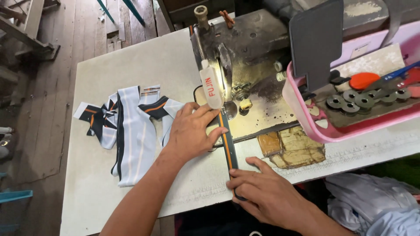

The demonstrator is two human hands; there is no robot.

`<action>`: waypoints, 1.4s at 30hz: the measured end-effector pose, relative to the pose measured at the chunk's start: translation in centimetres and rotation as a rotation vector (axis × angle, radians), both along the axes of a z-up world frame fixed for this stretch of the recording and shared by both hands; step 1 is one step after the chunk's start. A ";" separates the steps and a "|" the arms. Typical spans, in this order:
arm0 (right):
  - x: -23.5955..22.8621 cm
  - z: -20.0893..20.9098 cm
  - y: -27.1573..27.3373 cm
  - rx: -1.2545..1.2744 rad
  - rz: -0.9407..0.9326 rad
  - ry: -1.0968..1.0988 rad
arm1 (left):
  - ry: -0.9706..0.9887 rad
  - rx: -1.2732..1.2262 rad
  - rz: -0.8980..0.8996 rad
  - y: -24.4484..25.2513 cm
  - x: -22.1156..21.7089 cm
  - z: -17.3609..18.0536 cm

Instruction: Aligning and sewing fabric strips using an industrial sewing machine

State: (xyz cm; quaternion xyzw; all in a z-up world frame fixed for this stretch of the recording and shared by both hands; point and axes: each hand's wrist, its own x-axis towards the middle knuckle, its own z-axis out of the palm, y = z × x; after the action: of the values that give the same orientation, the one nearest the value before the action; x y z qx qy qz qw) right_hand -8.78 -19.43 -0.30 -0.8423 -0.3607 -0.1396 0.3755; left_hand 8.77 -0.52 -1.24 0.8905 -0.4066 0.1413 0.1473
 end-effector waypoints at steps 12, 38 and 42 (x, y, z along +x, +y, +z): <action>-0.7 -1.6 0.8 -0.044 -0.209 -0.095 | 0.005 -0.013 0.056 -0.4 1.0 0.4; -9.2 -2.8 0.3 0.136 -0.072 -0.053 | 0.110 -0.214 -0.130 2.0 -9.1 1.3; -9.2 -2.5 0.7 0.137 -0.095 -0.084 | 0.061 -0.207 -0.132 1.4 -9.7 1.5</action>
State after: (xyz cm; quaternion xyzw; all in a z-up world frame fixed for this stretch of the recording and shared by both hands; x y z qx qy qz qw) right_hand -17.94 -18.76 -2.78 -0.8242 -0.3254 -0.2167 0.4098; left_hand -0.94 0.89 0.26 0.8458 -0.4428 0.1454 0.2596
